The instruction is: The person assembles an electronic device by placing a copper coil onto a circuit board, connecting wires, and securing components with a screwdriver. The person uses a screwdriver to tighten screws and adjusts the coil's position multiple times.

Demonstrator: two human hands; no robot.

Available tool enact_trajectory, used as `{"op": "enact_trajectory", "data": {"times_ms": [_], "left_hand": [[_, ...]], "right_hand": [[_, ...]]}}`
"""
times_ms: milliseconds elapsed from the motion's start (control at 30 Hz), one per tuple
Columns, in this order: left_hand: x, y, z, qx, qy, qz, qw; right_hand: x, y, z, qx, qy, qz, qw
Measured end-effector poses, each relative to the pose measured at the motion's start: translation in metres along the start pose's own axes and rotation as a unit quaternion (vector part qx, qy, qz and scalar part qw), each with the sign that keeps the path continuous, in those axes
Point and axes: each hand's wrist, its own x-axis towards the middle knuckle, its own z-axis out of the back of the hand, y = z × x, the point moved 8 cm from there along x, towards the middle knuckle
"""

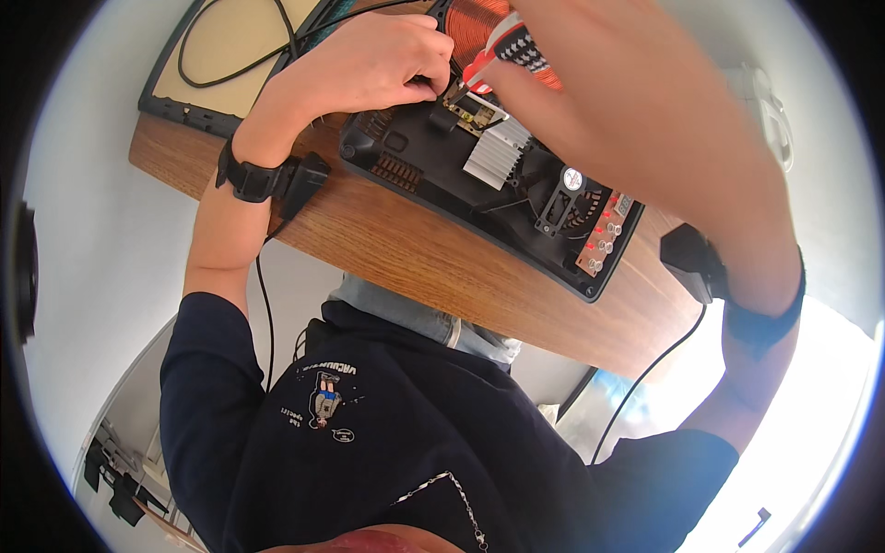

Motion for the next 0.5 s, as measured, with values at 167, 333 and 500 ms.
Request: {"op": "enact_trajectory", "data": {"times_ms": [167,333,500], "left_hand": [[0.007,-0.002,-0.002,0.0,0.011,-0.006,1.0],[0.003,0.0,-0.001,-0.006,0.023,0.003,1.0],[0.001,-0.003,0.0,0.003,0.01,-0.01,1.0]], "right_hand": [[0.004,-0.011,-0.004,-0.017,0.045,-0.149,0.988],[0.01,0.007,0.002,-0.011,0.034,-0.145,0.989],[0.016,-0.014,-0.017,0.069,0.08,-0.131,0.986]]}}
